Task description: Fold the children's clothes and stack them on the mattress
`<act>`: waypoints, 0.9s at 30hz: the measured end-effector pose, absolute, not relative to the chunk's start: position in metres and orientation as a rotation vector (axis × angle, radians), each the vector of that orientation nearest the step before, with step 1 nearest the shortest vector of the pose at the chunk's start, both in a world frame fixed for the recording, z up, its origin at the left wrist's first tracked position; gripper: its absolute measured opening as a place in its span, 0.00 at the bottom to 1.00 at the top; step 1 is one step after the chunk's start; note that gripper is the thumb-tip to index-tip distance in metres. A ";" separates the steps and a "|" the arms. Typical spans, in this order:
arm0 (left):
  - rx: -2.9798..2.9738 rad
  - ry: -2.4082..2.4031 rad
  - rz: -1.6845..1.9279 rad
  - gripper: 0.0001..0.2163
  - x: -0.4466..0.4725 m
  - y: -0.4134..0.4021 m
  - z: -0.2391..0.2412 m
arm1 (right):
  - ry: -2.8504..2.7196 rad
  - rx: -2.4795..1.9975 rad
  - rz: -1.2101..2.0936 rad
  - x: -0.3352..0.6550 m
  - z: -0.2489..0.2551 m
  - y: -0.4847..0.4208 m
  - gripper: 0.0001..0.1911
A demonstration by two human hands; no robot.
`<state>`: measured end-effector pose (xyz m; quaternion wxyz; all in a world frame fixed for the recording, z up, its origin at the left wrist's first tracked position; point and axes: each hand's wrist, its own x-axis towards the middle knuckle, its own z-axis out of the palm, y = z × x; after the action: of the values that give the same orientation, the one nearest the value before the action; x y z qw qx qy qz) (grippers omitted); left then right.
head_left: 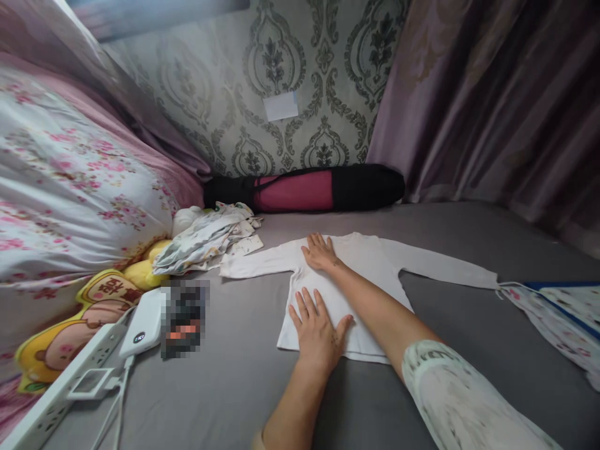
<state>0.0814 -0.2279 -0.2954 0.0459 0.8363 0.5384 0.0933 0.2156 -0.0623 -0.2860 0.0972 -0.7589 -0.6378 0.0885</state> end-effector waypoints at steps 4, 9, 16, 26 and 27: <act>2.554 1.611 0.263 0.47 0.081 -0.228 -0.294 | -1.829 -2.228 0.200 0.212 -0.291 -0.061 0.32; 2.513 1.594 0.163 0.47 0.080 -0.228 -0.280 | -1.813 -2.172 0.290 0.214 -0.283 -0.064 0.31; 2.570 1.453 0.258 0.40 0.080 -0.233 -0.274 | -1.508 -2.195 0.169 0.253 -0.268 -0.094 0.31; 2.660 1.294 0.087 0.43 0.085 -0.240 -0.275 | -1.398 -2.522 0.080 0.297 -0.290 -0.124 0.35; 2.666 1.296 0.068 0.43 0.085 -0.240 -0.273 | -1.396 -2.526 0.074 0.297 -0.291 -0.124 0.34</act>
<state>0.0848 -0.2401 -0.2731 0.0881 0.8956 0.4355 0.0229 0.2969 -0.1237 -0.2909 0.1269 -0.8679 -0.4796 0.0255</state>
